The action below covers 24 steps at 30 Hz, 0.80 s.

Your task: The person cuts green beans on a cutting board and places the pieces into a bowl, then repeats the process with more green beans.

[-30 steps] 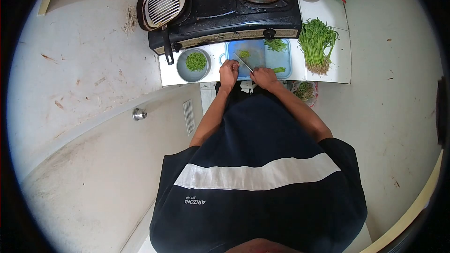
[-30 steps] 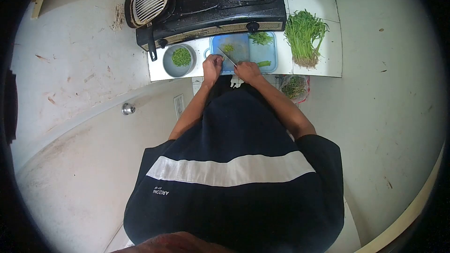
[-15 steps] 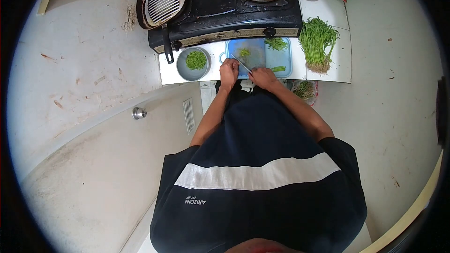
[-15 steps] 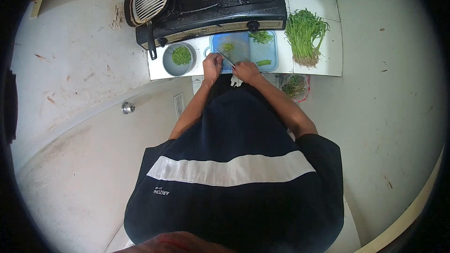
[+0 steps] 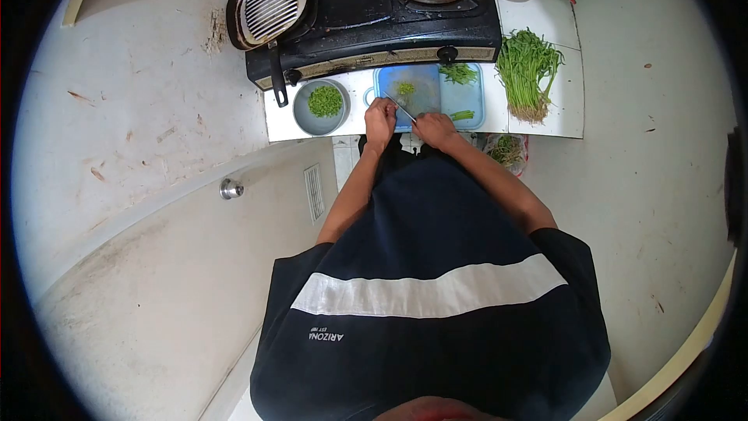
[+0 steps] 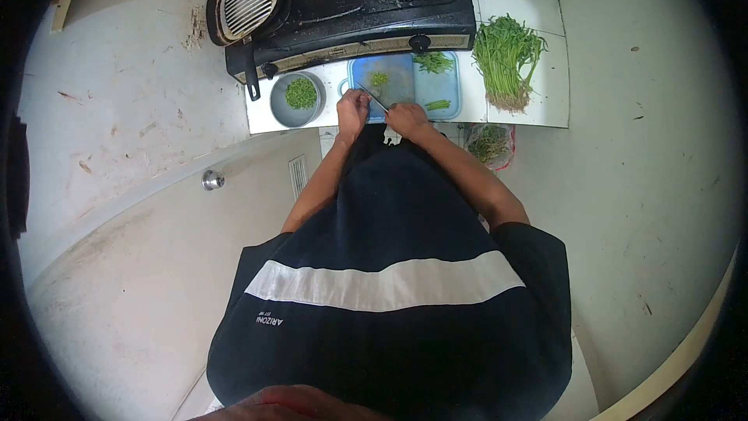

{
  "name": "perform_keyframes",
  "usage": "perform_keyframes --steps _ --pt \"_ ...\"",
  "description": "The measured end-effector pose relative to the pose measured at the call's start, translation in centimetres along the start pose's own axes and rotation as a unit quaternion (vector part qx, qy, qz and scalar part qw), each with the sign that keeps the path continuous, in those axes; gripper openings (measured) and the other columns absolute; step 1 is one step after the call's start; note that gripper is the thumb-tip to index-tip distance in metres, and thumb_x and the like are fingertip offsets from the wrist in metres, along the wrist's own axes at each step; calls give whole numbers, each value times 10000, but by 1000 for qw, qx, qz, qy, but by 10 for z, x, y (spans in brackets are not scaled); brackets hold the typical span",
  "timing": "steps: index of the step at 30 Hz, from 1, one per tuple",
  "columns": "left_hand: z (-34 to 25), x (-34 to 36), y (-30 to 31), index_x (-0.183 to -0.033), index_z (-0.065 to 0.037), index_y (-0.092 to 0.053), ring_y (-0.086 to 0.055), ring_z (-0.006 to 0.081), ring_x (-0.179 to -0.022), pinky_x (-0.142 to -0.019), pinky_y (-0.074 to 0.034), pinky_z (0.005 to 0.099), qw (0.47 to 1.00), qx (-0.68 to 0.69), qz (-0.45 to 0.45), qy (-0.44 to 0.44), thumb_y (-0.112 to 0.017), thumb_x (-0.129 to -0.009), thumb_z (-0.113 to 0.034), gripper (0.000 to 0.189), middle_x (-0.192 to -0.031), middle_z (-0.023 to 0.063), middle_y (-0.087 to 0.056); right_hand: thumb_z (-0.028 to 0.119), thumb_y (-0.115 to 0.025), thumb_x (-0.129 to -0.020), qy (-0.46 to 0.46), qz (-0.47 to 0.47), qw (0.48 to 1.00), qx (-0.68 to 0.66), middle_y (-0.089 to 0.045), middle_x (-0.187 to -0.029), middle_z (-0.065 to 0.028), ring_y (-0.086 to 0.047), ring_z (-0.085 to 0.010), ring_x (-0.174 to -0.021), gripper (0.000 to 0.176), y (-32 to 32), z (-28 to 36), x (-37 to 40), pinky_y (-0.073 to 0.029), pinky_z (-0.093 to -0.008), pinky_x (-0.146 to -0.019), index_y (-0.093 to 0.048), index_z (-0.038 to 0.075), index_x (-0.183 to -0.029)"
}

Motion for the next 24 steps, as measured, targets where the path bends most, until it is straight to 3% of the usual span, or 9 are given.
perform_keyframes --steps 5,11,15,17,24 --pt "-1 2 1 -874 15 -717 -651 323 -710 -668 -517 408 1000 1 -5 6 -685 -856 17 36 -820 172 -651 323 -525 -993 41 -4 998 39 -747 -928 -188 -739 -372 -872 392 -14 0 -15 -589 -481 -788 -756 26 -884" --pt "-2 0 3 -892 7 -728 -670 323 -722 -680 -532 401 1000 6 -4 22 -685 -861 17 53 -831 171 -666 354 -527 -1005 -9 2 1000 -9 -741 -909 -198 -736 -387 -875 414 9 -6 9 -589 -482 -784 -747 19 -902" --pt "-2 1 3 -891 3 -730 -667 327 -718 -673 -530 407 1000 -15 0 9 -684 -871 3 50 -820 168 -660 381 -532 -1009 -5 2 1000 -25 -738 -895 -194 -733 -390 -861 424 1 -12 8 -583 -497 -776 -741 21 -925" --pt "0 0 1 -889 2 -729 -666 329 -717 -670 -528 408 1000 -14 1 7 -682 -874 0 49 -823 168 -658 401 -526 -1009 19 -20 999 -34 -714 -806 -232 -724 -409 -792 452 0 -12 8 -577 -514 -735 -697 -4 -906" --pt "-1 0 1 -880 8 -722 -661 338 -714 -663 -524 414 1000 -17 10 13 -666 -873 13 58 -829 167 -647 402 -523 -1012 19 -19 999 -39 -720 -821 -220 -721 -412 -798 448 -2 -10 7 -578 -512 -747 -698 -1 -924"
Point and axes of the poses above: each hand's wrist, its own x-axis away from the middle knuckle, its own y-axis out of the back of the hand, z = x × y, the point moved 8 cm from there along -x, towards the middle knuckle
